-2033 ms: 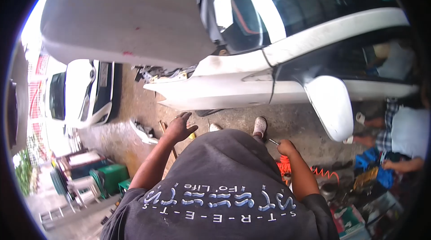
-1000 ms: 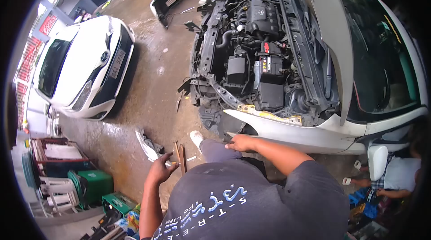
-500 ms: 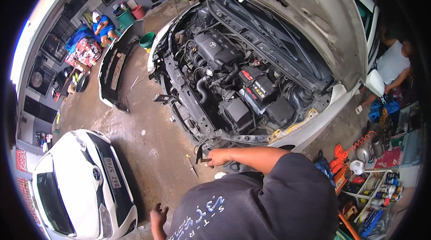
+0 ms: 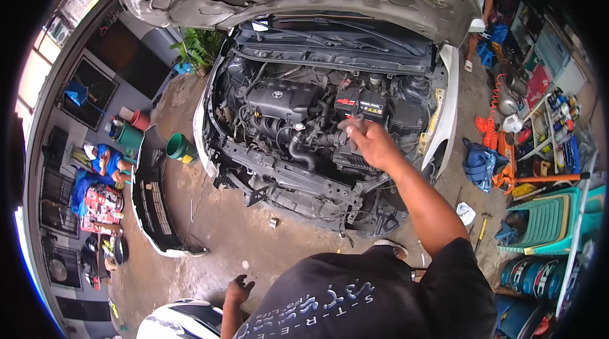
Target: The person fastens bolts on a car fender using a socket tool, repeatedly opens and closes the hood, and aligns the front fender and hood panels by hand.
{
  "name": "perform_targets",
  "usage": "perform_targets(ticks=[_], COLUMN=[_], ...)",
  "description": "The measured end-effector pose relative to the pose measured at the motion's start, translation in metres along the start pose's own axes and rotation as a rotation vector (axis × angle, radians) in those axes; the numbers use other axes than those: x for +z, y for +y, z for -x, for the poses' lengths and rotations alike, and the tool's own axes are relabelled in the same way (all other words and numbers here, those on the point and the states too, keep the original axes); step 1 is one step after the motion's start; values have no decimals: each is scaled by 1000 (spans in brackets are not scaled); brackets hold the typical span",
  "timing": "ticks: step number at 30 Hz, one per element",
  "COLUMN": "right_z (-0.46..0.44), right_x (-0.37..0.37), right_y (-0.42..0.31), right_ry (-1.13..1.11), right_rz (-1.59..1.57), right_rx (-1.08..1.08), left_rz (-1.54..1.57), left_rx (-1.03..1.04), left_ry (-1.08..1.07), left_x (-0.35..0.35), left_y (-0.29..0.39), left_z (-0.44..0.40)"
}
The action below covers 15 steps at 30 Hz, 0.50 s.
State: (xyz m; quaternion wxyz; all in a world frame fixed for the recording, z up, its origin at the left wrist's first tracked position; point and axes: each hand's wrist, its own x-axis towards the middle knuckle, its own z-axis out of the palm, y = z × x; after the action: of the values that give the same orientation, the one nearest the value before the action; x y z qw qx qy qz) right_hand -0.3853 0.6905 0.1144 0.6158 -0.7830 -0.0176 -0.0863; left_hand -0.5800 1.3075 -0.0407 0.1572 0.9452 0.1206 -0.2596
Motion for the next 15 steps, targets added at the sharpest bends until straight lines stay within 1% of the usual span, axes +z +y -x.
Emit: perform_targets(ticks=[1, 2, 3, 4, 5, 6, 8, 10, 11, 12, 14, 15], right_z=[0, 0, -4, -5, -3, -2, -14, -26, -33, -42, -68, -93], right_x=[-12, -18, -28, -34, -37, -40, -45, -63, -54, -48, -43, -44], right_y=[-50, -97, -129, -171, -220, -263, -319, -367, -393, -405, -417, -423], right_ry=[62, 131, 192, 270, 318, 367, 497, 430, 343, 296, 218, 267], right_rz=[58, 35, 160, 249, 230, 299, 391, 488, 374, 369, 356, 337], right_rx=[38, 33, -145, -247, -301, -359, -572, -464, -457, -476, -483, -328], left_rz=[-60, -16, 31, 31, 26, 26, 86, 114, 141, 144, 240, 235], left_rx=[60, 95, 128, 156, 185, 201, 259, 321, 377, 394, 504, 532], left_ry=[50, 106, 162, 205, 248, 280, 335, 325, 326, 324, 264, 238], left_x=[-39, -74, -106, -140, -172, -192, -210, -213, -215, -212, -201, -202], left_y=[-19, -31, -35, -25, -12, -7, 11, 44, 62, 79, 106, 116], left_z=[-23, -46, -67, -80, -94, -115, -157, -180, -190, -199, -212, -218])
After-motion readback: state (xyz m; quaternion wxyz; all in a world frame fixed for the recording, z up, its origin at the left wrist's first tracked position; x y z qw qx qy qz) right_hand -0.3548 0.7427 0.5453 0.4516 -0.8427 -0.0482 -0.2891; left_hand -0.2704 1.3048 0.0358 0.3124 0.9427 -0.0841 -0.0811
